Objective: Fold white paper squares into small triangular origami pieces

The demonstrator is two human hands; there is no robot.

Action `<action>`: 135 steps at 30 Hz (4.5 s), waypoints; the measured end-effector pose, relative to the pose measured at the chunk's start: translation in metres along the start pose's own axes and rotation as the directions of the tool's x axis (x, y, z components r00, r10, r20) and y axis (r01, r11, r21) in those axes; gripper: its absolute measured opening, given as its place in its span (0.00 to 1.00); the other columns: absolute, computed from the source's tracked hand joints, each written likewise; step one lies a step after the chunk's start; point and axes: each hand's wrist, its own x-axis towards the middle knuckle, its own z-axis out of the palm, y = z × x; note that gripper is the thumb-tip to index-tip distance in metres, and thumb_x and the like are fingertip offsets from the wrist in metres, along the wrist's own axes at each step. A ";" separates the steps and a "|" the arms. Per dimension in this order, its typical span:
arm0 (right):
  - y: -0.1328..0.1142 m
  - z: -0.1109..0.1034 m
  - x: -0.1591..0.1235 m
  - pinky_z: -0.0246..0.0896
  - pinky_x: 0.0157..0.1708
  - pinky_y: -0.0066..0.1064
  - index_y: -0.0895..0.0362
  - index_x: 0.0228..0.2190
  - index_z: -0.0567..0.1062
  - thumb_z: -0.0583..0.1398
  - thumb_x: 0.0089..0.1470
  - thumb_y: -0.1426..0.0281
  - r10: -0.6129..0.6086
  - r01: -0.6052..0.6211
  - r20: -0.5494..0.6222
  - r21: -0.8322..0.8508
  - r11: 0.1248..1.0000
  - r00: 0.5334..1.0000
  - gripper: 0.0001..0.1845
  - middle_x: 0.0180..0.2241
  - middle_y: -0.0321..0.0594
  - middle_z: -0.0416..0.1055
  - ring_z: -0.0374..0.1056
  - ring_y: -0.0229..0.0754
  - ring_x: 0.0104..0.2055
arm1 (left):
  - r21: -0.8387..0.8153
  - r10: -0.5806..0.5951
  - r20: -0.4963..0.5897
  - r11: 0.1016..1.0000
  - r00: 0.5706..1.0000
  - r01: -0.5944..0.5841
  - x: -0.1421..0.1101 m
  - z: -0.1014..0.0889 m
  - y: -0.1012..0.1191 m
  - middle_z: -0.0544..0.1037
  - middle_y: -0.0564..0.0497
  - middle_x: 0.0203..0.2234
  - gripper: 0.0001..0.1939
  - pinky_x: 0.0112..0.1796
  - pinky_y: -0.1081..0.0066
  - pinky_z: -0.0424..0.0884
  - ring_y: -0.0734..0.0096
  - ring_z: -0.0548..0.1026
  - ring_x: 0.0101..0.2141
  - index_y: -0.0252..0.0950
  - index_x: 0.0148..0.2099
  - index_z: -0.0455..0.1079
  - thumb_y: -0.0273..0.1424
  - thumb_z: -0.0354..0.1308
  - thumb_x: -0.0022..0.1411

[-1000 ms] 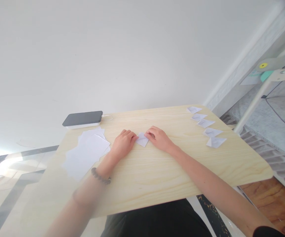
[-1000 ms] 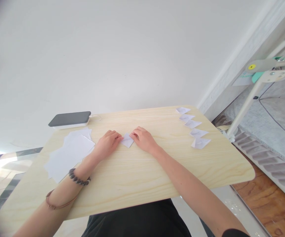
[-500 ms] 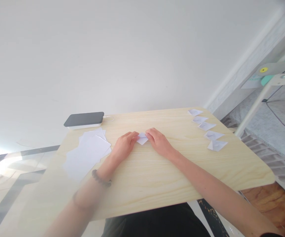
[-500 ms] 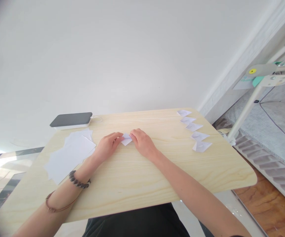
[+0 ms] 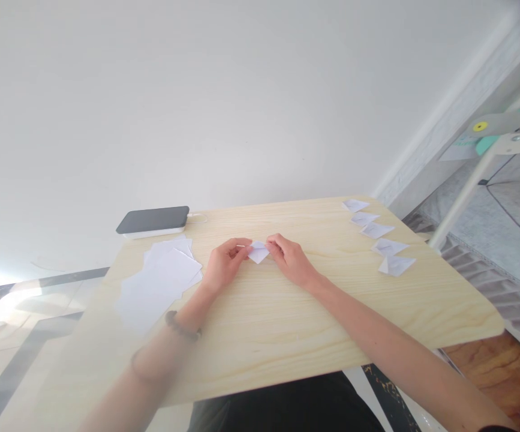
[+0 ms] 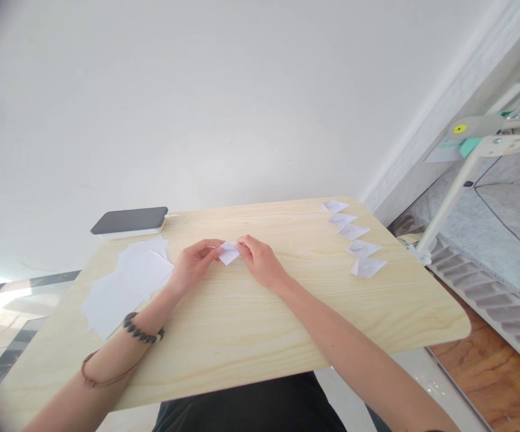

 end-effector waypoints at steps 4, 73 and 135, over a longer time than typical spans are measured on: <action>0.001 0.000 0.001 0.56 0.31 0.26 0.56 0.32 0.65 0.48 0.56 0.65 -0.067 0.070 -0.056 0.050 0.996 0.996 0.09 0.28 0.38 0.65 0.61 0.36 0.30 | -0.209 -0.053 0.061 0.976 0.997 0.065 0.001 -0.001 -0.001 0.73 0.45 0.43 0.16 0.41 0.67 0.66 0.66 0.73 0.38 0.34 0.38 0.69 0.40 0.58 0.51; -0.001 0.002 -0.004 0.58 0.32 0.26 0.55 0.32 0.60 0.52 0.53 0.67 -0.059 0.038 0.086 0.231 0.972 0.995 0.05 0.27 0.35 0.64 0.63 0.34 0.29 | -0.188 -0.083 0.219 0.974 0.972 0.125 -0.003 -0.002 0.011 0.73 0.52 0.26 0.15 0.29 0.75 0.61 0.75 0.68 0.27 0.32 0.35 0.70 0.40 0.54 0.54; -0.005 -0.009 -0.001 0.42 0.19 0.24 0.58 0.15 0.56 0.48 0.54 0.58 0.066 -0.110 0.206 0.210 0.972 0.976 0.22 0.15 0.30 0.49 0.45 0.29 0.18 | -0.253 -0.094 0.388 0.946 0.917 0.204 -0.007 -0.004 0.017 0.77 0.48 0.28 0.22 0.35 0.67 0.68 0.62 0.73 0.33 0.34 0.30 0.74 0.46 0.48 0.56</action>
